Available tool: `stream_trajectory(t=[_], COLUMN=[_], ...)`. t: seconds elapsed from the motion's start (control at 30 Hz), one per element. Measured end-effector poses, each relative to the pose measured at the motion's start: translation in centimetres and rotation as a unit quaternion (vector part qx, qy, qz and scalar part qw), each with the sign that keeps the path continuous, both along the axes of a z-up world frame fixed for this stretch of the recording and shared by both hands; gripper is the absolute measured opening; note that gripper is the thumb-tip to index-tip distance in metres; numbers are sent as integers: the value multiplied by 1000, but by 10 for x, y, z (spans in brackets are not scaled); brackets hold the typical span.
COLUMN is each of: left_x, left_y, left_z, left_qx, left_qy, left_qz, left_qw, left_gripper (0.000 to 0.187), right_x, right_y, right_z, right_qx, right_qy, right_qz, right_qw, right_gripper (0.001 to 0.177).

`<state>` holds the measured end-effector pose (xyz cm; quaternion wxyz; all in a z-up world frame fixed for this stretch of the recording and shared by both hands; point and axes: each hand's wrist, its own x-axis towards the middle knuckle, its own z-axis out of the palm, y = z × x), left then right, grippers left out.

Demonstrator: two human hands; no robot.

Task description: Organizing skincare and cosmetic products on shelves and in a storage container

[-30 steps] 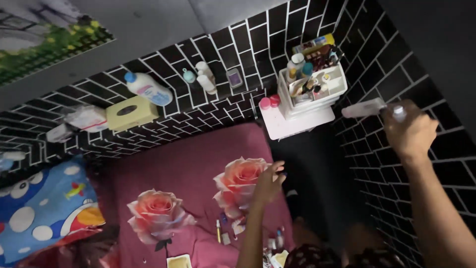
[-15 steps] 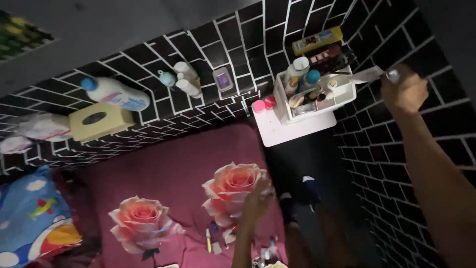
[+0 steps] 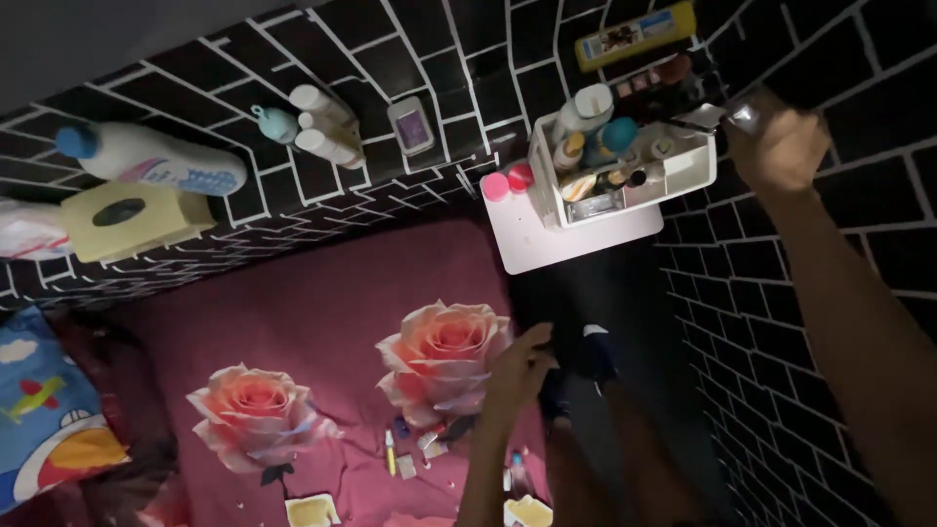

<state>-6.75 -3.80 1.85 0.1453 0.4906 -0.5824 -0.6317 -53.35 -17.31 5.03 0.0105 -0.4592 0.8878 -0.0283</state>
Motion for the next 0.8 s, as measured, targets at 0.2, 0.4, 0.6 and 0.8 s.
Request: stream_trajectory(t=[0.2,0.4,0.6,0.8], left_x=[-50,-129,-271,-361], left_y=[-10,-46,-128,-157], left_z=[14,44,18,-86], left_qx=[-10,-239,-511,-609], left_qy=[58,34,-183,-371], left_qz=[30,-74,-112,-93], left_qw=[998,968,832,694], left_gripper=[50,35,20,25], right_x=[18,20,56,27], right_y=[5,32,42,47], right_z=[22,15,29,-16], right_qx=[-70,-290,-385,-472], right_qy=[-38,-356,-501,-444], right_qz=[19,-70,-42,38], right_qw=[997,886,773,761], right_gripper=[40,47,41,39])
